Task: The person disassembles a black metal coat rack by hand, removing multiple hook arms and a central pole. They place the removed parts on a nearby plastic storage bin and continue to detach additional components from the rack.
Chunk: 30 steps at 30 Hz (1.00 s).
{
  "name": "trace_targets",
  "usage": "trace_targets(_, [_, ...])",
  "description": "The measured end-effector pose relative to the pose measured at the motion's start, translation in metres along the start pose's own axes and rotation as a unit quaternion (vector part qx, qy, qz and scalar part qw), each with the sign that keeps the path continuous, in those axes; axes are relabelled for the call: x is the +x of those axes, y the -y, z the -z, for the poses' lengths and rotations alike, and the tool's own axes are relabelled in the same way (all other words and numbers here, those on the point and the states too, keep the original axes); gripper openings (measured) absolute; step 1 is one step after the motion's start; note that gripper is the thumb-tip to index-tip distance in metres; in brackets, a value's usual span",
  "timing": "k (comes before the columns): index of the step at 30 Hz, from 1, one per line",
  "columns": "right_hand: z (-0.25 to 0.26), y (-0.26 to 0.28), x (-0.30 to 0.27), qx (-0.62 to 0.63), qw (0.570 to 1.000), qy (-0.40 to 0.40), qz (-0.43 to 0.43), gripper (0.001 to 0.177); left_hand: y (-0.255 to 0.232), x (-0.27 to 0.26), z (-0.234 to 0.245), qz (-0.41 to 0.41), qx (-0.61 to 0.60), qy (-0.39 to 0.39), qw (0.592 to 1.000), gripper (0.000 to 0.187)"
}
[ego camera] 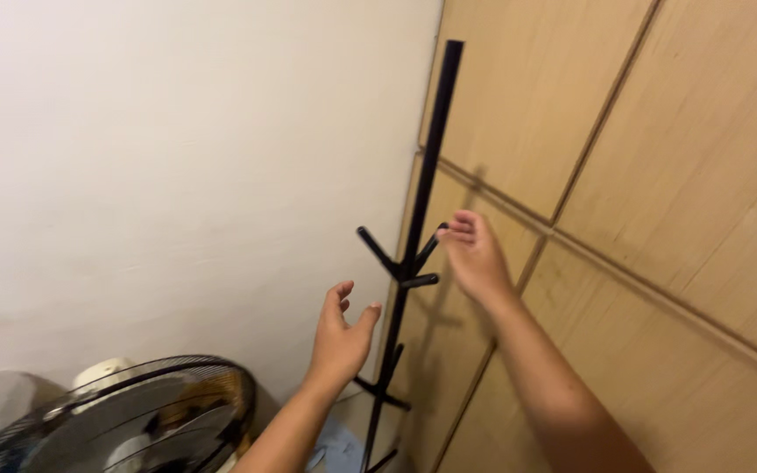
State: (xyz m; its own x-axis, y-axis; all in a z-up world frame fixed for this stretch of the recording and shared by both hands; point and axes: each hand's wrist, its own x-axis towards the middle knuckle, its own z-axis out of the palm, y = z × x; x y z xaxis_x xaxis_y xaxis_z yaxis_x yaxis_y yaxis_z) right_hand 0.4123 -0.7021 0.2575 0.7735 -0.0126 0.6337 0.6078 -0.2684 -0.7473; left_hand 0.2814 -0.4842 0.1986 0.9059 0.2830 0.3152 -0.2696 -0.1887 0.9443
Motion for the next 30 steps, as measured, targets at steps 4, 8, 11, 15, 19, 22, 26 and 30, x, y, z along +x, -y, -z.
trace_targets(4, [-0.014, -0.008, 0.03, -0.001, 0.999, 0.024, -0.023, 0.064, 0.003, 0.014, -0.052, -0.196, 0.047, -0.067, 0.977, 0.063])
trace_targets(8, [-0.041, 0.005, 0.053, 0.062, 0.997, 0.041, -0.036, 0.067, -0.006, 0.032, -0.08, -0.124, 0.031, -0.056, 0.99, 0.056])
trace_targets(11, [-0.053, 0.013, 0.06, 0.0, 0.999, 0.016, -0.043, 0.048, -0.009, 0.051, -0.088, -0.151, 0.143, -0.139, 0.968, 0.06])
trace_targets(15, [-0.065, 0.022, 0.063, 0.071, 0.985, 0.0, -0.157, 0.024, 0.004, 0.077, -0.094, -0.154, 0.12, -0.234, 0.952, 0.107])
trace_targets(19, [-0.075, 0.032, 0.062, 0.096, 0.975, -0.037, -0.197, 0.034, 0.024, 0.105, -0.108, 0.066, -0.127, 0.022, 0.989, 0.081])
trace_targets(22, [-0.081, 0.04, 0.063, 0.075, 0.968, -0.071, -0.228, 0.042, 0.036, 0.116, -0.118, 0.119, -0.155, 0.049, 0.979, 0.063])
trace_targets(26, [-0.081, 0.044, 0.068, 0.056, 0.963, -0.098, -0.246, 0.042, 0.045, 0.123, -0.124, 0.181, -0.149, 0.079, 0.969, 0.023])
trace_targets(30, [-0.077, 0.034, 0.072, 0.074, 0.965, -0.067, -0.243, 0.038, 0.049, 0.126, -0.123, 0.177, -0.154, 0.103, 0.967, 0.016])
